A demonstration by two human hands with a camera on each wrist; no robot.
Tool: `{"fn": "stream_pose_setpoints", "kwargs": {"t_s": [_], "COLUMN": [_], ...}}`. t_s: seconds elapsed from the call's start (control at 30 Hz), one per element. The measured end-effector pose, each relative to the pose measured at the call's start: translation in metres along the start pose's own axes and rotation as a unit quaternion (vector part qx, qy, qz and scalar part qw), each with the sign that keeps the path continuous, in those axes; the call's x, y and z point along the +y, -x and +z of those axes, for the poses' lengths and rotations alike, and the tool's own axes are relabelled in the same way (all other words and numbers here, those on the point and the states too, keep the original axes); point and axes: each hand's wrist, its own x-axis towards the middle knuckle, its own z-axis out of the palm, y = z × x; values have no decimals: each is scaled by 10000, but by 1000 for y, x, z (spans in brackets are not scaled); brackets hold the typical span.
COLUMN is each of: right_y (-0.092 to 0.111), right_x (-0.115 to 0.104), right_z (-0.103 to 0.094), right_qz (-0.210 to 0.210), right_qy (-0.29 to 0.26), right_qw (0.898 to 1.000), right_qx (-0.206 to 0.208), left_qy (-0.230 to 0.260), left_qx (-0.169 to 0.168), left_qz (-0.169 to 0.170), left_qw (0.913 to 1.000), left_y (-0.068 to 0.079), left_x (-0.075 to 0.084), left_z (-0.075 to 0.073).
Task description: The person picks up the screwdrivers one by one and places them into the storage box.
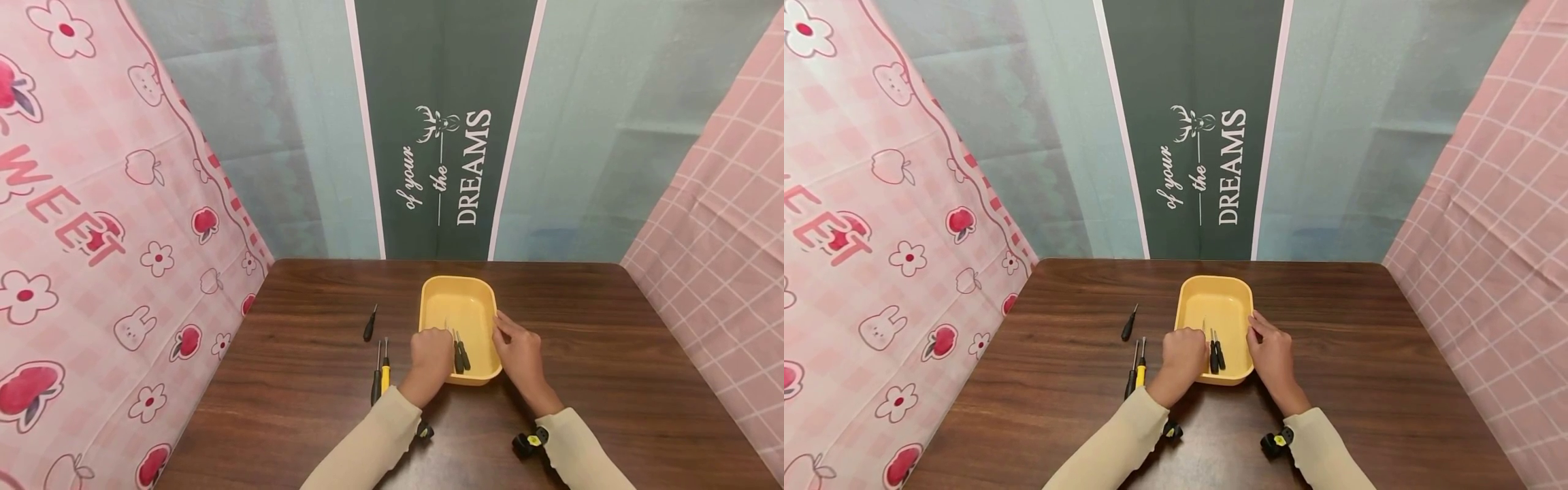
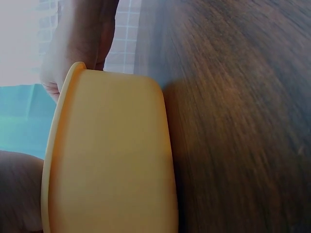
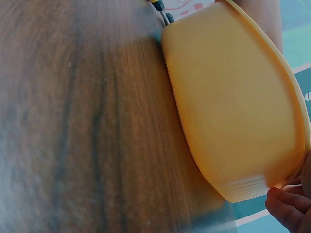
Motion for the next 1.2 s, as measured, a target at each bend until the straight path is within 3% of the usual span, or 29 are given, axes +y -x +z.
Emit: {"fn": "stream_pose_setpoints", "kwargs": {"t_s": [0.37, 0.73, 1.2], "right_y": [-1, -1, -1], "right_x": [-2, -1, -3], "right_z": [0, 1, 0], "right_qz": [-25, -127, -29], "right_qy": [-36, -27, -38], "right_qw": [10000, 9998, 10000], "right_qx": [17, 123, 42], "left_qy": [-90, 36, 282], "left_qx": [176, -81, 16], "left_qz": [67, 62, 57], "left_qw": [9998, 9999, 9996], "left_y": [0, 0, 0], "left_x": [0, -1, -3], "left_z": [1, 0, -3]}}
